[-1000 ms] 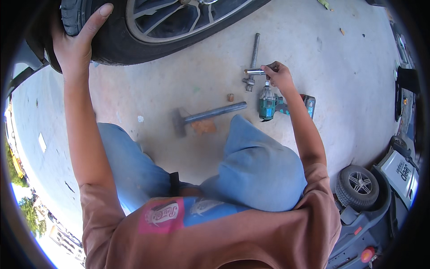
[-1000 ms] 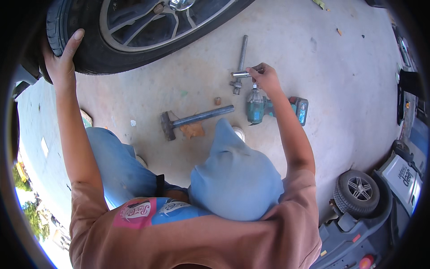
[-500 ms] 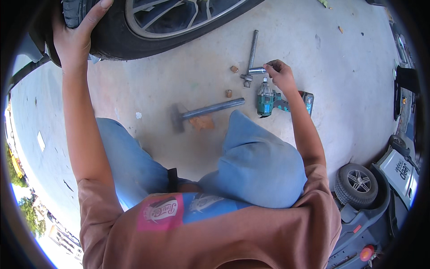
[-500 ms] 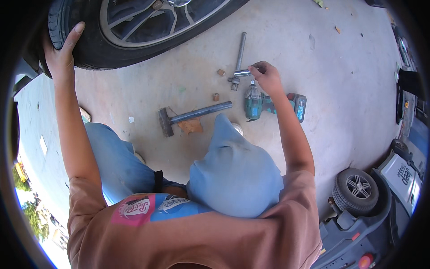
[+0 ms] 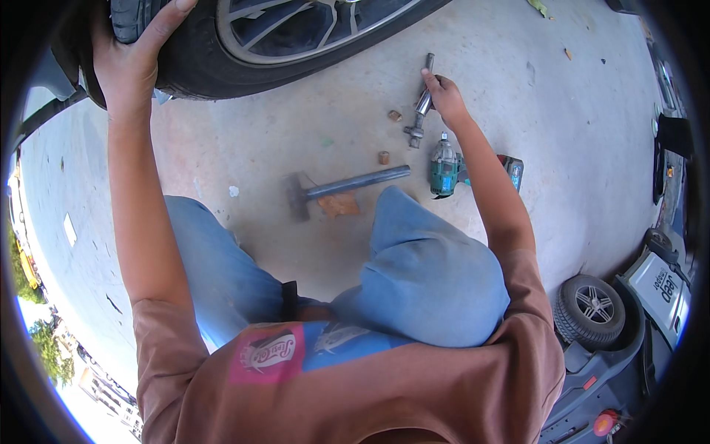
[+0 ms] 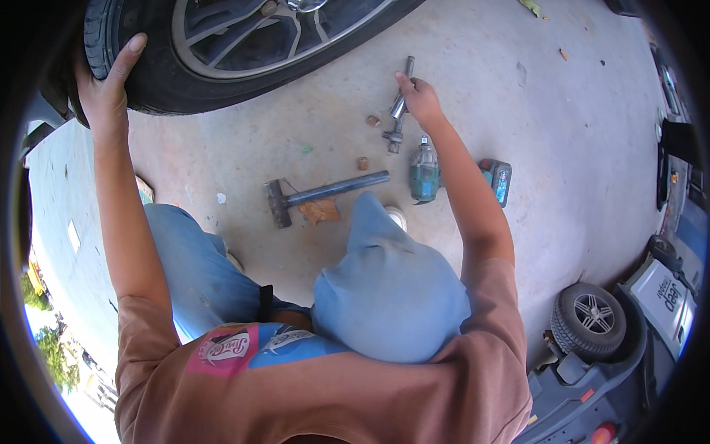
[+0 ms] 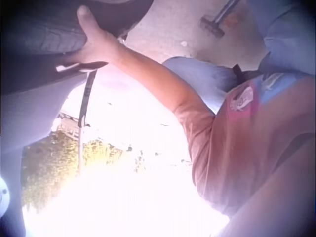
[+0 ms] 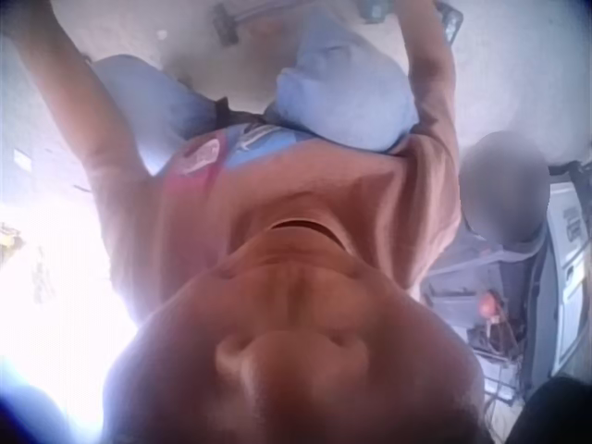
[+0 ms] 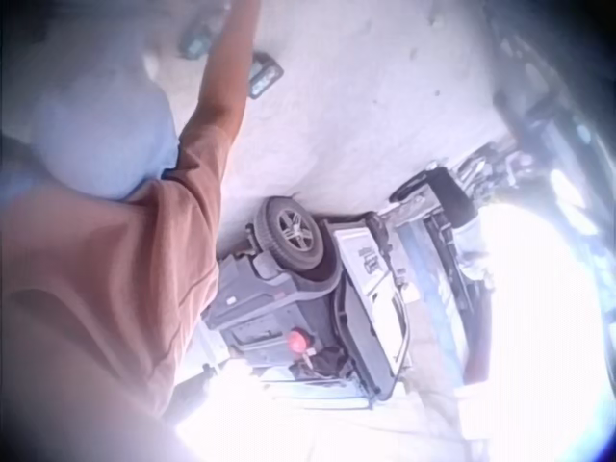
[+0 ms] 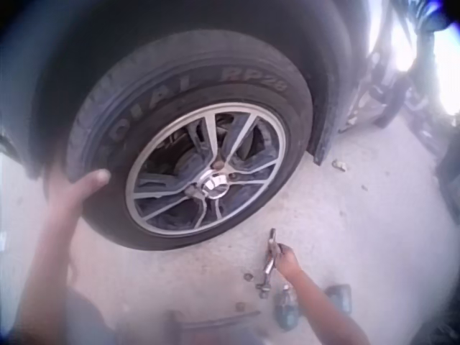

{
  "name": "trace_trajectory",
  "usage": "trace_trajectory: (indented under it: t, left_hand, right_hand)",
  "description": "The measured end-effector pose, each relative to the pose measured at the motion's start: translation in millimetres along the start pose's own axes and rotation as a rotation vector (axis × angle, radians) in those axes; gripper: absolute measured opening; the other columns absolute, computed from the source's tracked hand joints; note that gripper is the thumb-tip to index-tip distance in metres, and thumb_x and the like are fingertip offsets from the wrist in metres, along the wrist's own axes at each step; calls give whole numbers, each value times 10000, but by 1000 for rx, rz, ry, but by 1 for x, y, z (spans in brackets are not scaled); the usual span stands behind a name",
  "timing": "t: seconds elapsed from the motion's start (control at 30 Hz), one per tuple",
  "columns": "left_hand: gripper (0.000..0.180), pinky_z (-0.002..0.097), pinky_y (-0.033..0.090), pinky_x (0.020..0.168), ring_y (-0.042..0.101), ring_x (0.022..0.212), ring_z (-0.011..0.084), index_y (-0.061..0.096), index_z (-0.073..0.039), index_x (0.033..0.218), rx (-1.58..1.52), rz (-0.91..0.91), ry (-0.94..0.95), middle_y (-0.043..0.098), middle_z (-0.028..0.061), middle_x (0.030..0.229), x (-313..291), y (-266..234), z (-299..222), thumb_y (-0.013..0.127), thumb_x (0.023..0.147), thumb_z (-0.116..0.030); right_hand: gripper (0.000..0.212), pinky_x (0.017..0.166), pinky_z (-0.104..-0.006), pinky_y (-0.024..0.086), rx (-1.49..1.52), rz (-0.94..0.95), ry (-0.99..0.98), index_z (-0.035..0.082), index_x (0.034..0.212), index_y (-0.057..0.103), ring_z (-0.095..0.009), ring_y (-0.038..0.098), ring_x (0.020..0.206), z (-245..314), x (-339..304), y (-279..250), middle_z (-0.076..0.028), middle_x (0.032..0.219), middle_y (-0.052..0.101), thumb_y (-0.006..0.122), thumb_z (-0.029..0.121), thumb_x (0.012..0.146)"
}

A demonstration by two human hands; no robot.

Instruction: The person kneels beside a raised vehicle and repeatedly uses a hammer and impact wrench to loosen and remove lug nuts from a car wheel. The person alternates between tools and continues striking the wheel area while attempting to detach the tire.

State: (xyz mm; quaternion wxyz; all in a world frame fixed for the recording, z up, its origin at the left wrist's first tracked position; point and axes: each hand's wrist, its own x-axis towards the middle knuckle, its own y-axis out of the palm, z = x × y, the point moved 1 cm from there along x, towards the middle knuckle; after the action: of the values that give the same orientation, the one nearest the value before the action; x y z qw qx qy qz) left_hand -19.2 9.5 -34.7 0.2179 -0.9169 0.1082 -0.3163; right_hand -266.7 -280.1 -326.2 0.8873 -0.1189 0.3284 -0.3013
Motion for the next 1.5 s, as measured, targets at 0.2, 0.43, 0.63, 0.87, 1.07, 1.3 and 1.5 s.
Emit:
trace_trajectory:
  t: [0.2, 0.43, 0.63, 0.87, 1.07, 1.3, 1.5]
  left_hand:
    - [971, 399, 401, 1035, 530, 1186, 310, 428, 30, 1378, 8, -14, 31, 553, 184, 1278, 3, -1, 6, 858, 598, -357]
    - [957, 396, 412, 1022, 535, 1177, 307, 437, 38, 1359, -52, 51, -16, 558, 184, 1268, 6, -3, 8, 862, 597, -356]
    - [1009, 386, 409, 1030, 526, 1202, 310, 402, 51, 1383, -18, 42, -22, 537, 207, 1306, 6, -1, 12, 865, 597, -381]
    - [1084, 371, 387, 1065, 542, 1208, 336, 441, 4, 1389, 243, 35, 140, 562, 199, 1288, 21, -8, 44, 813, 599, -638]
    - [1158, 353, 406, 1044, 528, 1208, 330, 351, 35, 1442, 87, 117, 111, 519, 207, 1332, 21, 0, 21, 858, 582, -552]
    - [1202, 358, 391, 1058, 475, 1256, 335, 304, 43, 1462, 143, 109, 26, 447, 234, 1384, 18, -1, 19, 868, 573, -538]
    - [1110, 373, 366, 1073, 473, 1238, 323, 328, 42, 1431, -42, 163, 12, 471, 203, 1354, 18, 1, 5, 885, 583, -409]
  right_hand:
    - [311, 764, -420, 515, -690, 170, -552, -25, 901, 610, -348, 642, 859, -10, -28, 50, -224, 898, 647, 751, 220, 771]
    - [276, 801, -427, 507, -387, 399, -437, 0, 942, 584, -363, 619, 931, -6, -51, 46, -189, 977, 615, 732, 132, 749]
    - [259, 792, -404, 504, -465, 447, -539, 30, 974, 578, -347, 620, 921, -33, -63, 47, -169, 972, 631, 720, 110, 773]
    - [356, 775, -331, 510, 368, 402, -69, -7, 1220, 552, -213, 623, 897, -14, -79, 22, -160, 1089, 665, 621, 125, 897]
    - [373, 675, -271, 502, 980, 305, 121, -51, 1240, 524, -130, 580, 747, 34, -106, -2, -181, 1136, 664, 509, 237, 1004]
    - [274, 538, -243, 491, 1183, 287, 129, -19, 1047, 554, -126, 578, 639, 53, -121, -1, -169, 976, 678, 549, 250, 993]
    - [140, 677, -287, 586, 1231, 329, -92, 19, 940, 507, -216, 675, 773, 122, -127, -8, -211, 978, 665, 630, 83, 927]
